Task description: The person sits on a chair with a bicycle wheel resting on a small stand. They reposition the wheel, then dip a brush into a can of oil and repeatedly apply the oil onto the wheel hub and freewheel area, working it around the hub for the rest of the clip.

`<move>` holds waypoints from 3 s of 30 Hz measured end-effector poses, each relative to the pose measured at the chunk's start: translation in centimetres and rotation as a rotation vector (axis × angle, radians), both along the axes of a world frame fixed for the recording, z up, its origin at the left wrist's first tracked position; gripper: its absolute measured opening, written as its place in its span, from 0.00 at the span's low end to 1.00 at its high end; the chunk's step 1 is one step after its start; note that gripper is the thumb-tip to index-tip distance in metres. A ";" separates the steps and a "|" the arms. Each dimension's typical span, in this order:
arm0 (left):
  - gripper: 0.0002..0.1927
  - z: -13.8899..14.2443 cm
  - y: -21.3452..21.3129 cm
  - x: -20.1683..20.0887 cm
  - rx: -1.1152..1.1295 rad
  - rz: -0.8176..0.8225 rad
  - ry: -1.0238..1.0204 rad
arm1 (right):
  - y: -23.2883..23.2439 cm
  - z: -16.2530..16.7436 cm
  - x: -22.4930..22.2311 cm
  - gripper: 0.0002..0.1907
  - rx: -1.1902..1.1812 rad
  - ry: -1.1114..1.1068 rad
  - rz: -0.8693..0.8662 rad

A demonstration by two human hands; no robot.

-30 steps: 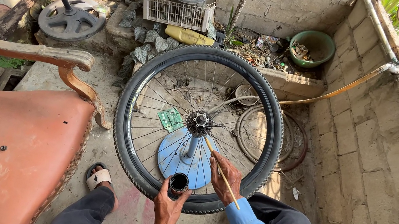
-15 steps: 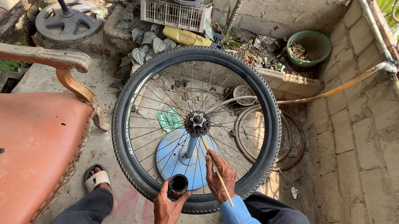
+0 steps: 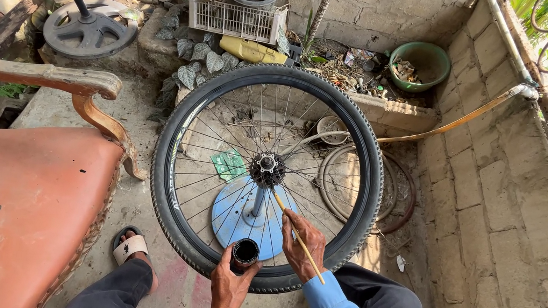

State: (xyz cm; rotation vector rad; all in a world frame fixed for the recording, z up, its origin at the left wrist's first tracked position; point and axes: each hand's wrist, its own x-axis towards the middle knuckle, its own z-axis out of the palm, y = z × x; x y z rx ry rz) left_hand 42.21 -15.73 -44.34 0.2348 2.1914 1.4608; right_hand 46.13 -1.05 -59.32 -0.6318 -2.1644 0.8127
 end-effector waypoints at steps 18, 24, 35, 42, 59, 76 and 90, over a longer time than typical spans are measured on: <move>0.35 0.8 0.2 1.0 0.006 -0.019 0.022 | 0.4 1.0 0.2 0.11 0.016 -0.009 0.029; 0.35 0.9 0.0 0.8 0.030 -0.019 0.032 | 0.7 1.3 0.5 0.09 0.008 -0.019 -0.027; 0.36 0.5 -0.2 0.8 -0.032 0.002 0.043 | 0.5 0.3 1.0 0.09 -0.035 -0.069 0.008; 0.34 0.3 -0.1 1.2 -0.028 0.000 0.020 | 0.7 0.7 0.7 0.09 -0.053 -0.029 -0.007; 0.37 0.3 0.1 1.4 -0.057 -0.001 0.010 | 1.1 1.6 0.3 0.13 -0.366 -0.021 -0.004; 0.35 0.4 0.4 1.9 -0.038 -0.014 0.010 | 1.6 1.2 1.5 0.09 -0.109 0.023 -0.023; 0.35 0.9 0.6 2.5 -0.035 -0.046 0.016 | 2.8 2.2 1.8 0.09 -0.009 -0.028 0.012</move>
